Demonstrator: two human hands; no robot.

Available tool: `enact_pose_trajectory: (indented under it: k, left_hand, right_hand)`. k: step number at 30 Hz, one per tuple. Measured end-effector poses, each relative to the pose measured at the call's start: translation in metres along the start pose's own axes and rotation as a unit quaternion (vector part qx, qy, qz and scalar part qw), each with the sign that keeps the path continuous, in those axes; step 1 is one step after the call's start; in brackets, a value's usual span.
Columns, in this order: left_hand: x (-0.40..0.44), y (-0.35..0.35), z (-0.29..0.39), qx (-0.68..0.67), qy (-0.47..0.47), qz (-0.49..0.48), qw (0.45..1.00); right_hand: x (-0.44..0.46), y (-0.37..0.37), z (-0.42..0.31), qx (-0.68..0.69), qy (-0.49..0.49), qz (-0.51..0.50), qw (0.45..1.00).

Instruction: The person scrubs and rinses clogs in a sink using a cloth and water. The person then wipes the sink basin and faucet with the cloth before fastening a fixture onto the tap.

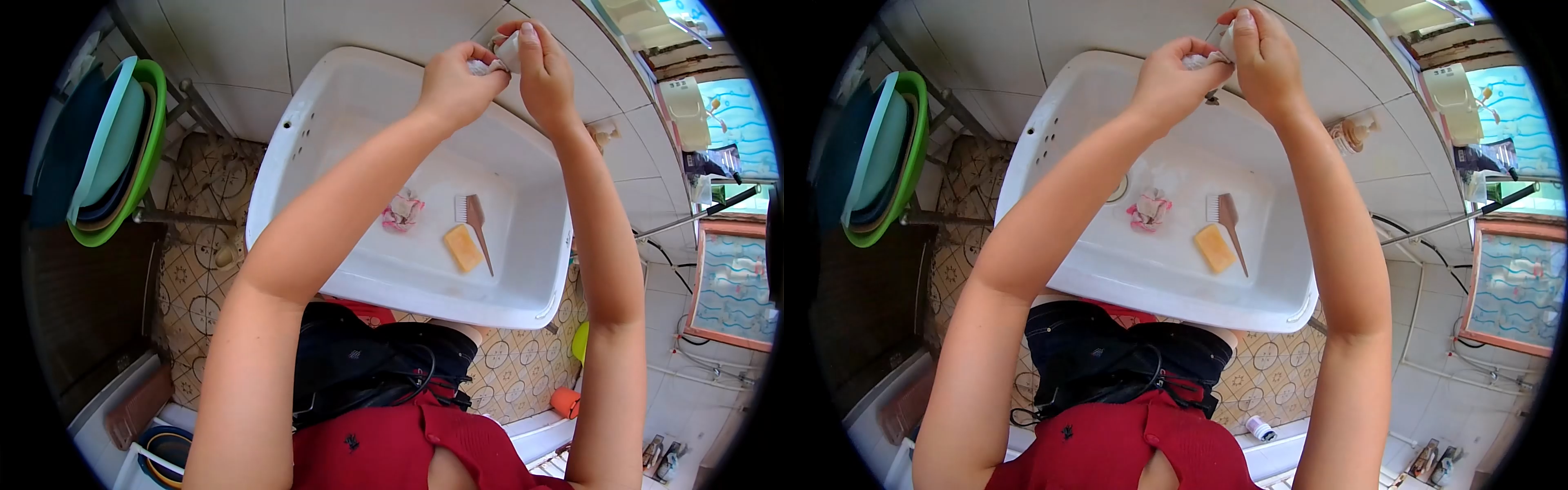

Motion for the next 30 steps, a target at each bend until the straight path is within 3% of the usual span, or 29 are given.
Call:
enact_pose_trajectory:
  k: [6, 9, 15, 18, 21, 24, 27, 30]
  left_hand:
    - [0.013, 0.008, -0.008, -0.111, 0.037, -0.059, 0.991]
    - [0.02, 0.01, -0.006, -0.157, 0.1, -0.054, 0.981]
    - [0.03, 0.019, 0.002, -0.189, 0.189, -0.142, 0.953]
    - [0.037, 0.02, -0.018, -0.264, 0.214, -0.116, 0.933]
    - [0.018, 0.023, -0.038, -0.392, 0.204, -0.058, 0.895]
    - [-0.002, 0.028, -0.038, -0.419, 0.156, -0.111, 0.887]
    - [-0.015, 0.017, -0.026, -0.354, 0.09, -0.108, 0.925]
    - [-0.015, -0.004, -0.032, -0.2, -0.028, 0.0, 0.979]
  right_hand:
    - [-0.001, -0.002, 0.001, 0.006, 0.001, 0.002, 1.0]
    - [0.0, 0.0, 0.003, 0.001, -0.007, -0.003, 1.0]
    - [0.001, -0.001, 0.005, -0.04, 0.03, 0.016, 0.999]
    - [-0.001, -0.001, -0.002, -0.038, 0.017, 0.025, 0.999]
    - [0.001, -0.001, 0.0, -0.013, -0.001, 0.018, 1.0]
    - [-0.002, -0.003, 0.005, 0.009, -0.004, 0.011, 1.0]
    - [0.0, -0.003, 0.003, 0.028, -0.002, 0.004, 1.0]
    - [-0.001, -0.001, -0.001, 0.01, -0.002, 0.004, 1.0]
Point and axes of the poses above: each hand's wrist, its own x-axis towards the middle knuckle, its own y-axis out of the back of the hand, z = x × y, the point moved 1 cm from there along x, towards the middle knuckle, and after that the axes turned 3 degrees about -z, right-handed, at the moved point
